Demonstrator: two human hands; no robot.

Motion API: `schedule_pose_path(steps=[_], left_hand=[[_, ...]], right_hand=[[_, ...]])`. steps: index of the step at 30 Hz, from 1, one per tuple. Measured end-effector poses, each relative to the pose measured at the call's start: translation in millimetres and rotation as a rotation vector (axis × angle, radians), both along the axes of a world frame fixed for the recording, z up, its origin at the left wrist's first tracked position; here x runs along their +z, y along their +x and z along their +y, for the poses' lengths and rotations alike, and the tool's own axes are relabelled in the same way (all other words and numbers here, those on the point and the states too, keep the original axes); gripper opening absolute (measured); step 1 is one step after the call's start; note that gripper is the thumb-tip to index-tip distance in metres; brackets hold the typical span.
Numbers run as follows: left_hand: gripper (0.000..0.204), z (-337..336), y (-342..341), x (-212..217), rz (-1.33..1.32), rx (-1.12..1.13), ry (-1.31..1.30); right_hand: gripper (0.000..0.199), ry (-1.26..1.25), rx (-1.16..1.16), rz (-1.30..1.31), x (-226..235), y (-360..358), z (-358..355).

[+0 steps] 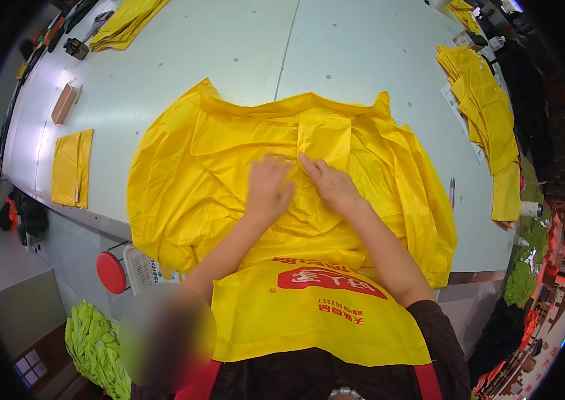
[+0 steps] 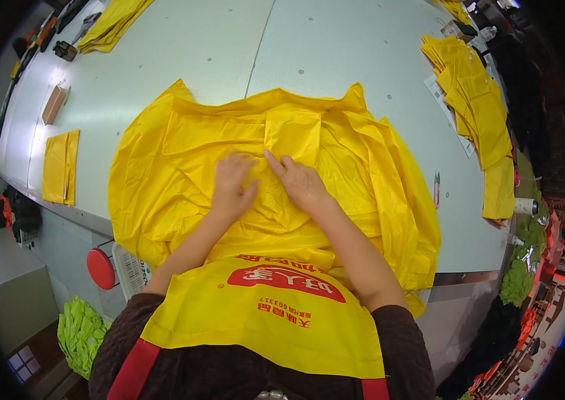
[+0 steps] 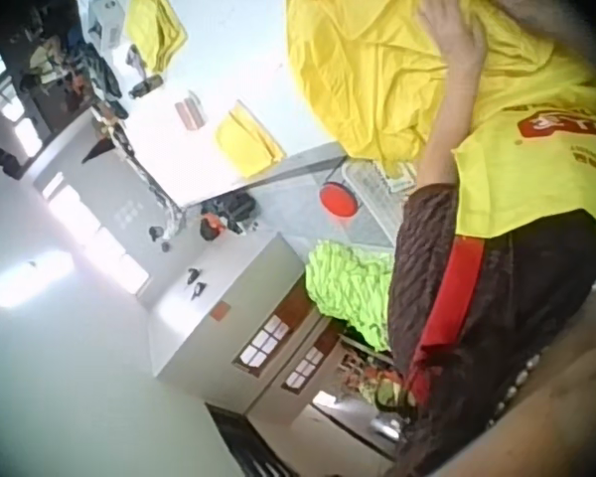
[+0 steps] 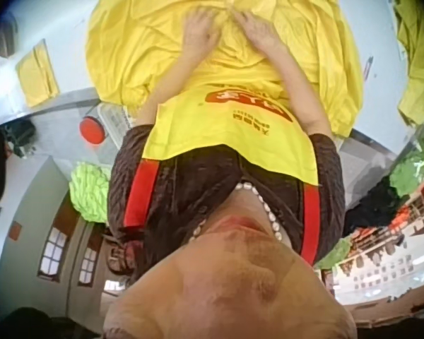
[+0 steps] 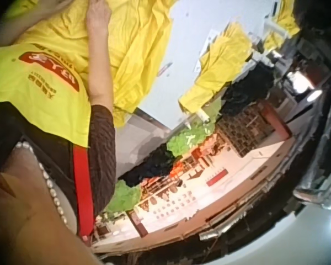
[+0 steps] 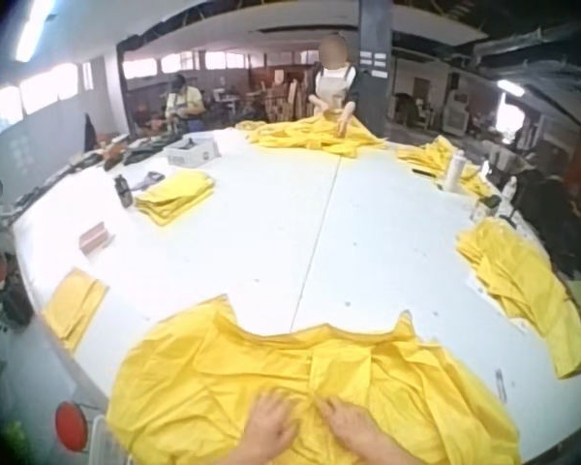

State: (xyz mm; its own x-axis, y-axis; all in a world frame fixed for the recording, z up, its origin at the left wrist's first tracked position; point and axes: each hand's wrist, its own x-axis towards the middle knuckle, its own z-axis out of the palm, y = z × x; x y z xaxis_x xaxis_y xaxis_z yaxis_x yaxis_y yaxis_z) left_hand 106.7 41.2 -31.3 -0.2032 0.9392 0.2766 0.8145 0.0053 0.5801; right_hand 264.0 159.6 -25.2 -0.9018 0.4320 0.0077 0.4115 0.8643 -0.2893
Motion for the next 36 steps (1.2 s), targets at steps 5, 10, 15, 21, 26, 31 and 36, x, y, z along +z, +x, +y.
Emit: schedule_pose_path(steps=[5,10,15,21,26,31,36], left_hand=[[0.053,-41.5,-52.2,-3.0,-0.25,0.774,0.272],[0.041,-31.4,-95.9,-6.9,-1.237,0.709,0.086],[0.04,6.9,-30.9,42.3,-0.137,0.158,0.191],[0.048,35.0,3.4,-21.6,0.033,-0.048,-0.128],[0.055,33.1,-5.0,-2.4,-0.063,-0.155,-0.325],[0.064,21.8,-12.5,8.5,-0.159,-0.3,-0.339],[0.063,16.4,-25.4,20.2,-0.291,-0.337,-0.481]], right_hand=[[0.053,-0.129,-0.086,-0.103,28.4,-3.2,3.9],[0.058,0.075,-0.033,0.094,-14.8,-6.1,-6.6],[0.057,0.093,-0.014,0.116,-21.4,-1.4,-9.8],[0.052,-0.074,0.056,-0.061,0.6,5.1,-10.1],[0.045,-0.07,0.196,0.091,50.8,39.3,-46.6],[0.04,0.019,0.219,0.121,3.8,58.7,-44.5],[0.028,-0.656,-0.326,0.268,-11.7,30.0,1.4]])
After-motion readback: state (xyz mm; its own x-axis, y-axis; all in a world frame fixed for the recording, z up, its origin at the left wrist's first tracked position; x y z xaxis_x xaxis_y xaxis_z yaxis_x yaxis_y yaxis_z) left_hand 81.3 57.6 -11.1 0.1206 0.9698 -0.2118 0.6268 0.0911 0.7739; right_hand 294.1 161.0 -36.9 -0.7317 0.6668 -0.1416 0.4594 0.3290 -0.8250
